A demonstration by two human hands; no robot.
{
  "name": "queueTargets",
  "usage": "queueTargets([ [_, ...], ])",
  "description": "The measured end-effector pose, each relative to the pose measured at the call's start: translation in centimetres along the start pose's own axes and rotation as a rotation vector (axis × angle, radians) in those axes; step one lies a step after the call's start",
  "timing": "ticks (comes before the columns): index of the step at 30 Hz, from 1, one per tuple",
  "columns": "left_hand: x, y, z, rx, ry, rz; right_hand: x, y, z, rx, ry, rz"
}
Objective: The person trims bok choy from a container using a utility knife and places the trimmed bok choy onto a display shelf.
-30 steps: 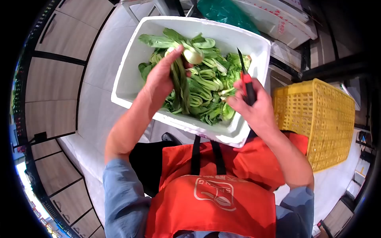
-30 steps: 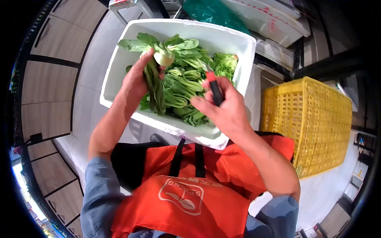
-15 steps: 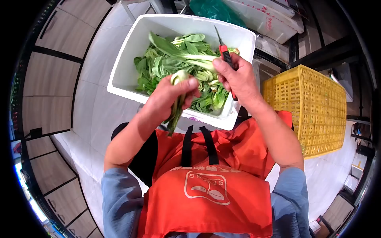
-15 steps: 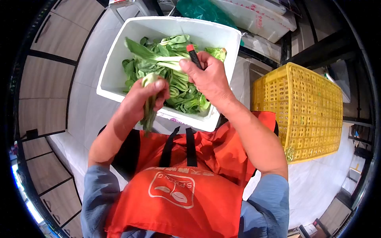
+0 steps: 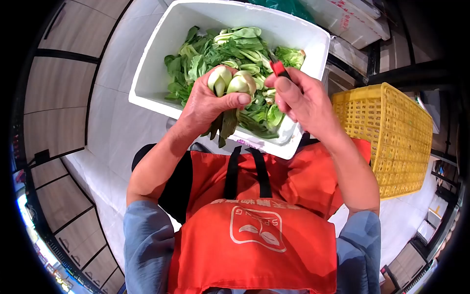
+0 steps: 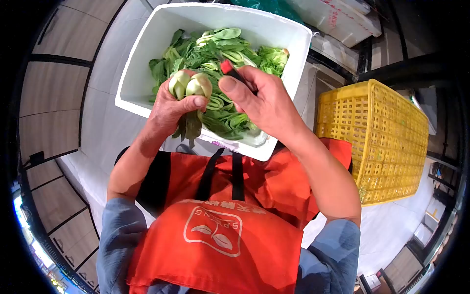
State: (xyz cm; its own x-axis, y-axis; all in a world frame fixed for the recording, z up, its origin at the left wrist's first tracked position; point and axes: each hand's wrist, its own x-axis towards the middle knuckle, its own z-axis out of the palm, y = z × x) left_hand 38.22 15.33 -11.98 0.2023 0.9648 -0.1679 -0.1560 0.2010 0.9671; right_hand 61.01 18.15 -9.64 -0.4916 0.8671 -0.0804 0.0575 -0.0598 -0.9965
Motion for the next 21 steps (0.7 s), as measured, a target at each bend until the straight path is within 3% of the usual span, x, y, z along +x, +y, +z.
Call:
queueTargets([
  [3,-0.3,0.1,-0.8,-0.075,-0.027,-0.011,-0.5,-0.2,-0.4,-0.338,-0.002,-0.169],
  [8,-0.5,0.2,-1.0,-0.049,-0.012,-0.027,-0.7,0.6,0.2,-0.496,-0.103,-0.196],
  [21,-0.6,0.4,-0.8,-0.055,-0.064,-0.106,-0.5,1.1,-0.3,-0.531,-0.09,-0.224],
])
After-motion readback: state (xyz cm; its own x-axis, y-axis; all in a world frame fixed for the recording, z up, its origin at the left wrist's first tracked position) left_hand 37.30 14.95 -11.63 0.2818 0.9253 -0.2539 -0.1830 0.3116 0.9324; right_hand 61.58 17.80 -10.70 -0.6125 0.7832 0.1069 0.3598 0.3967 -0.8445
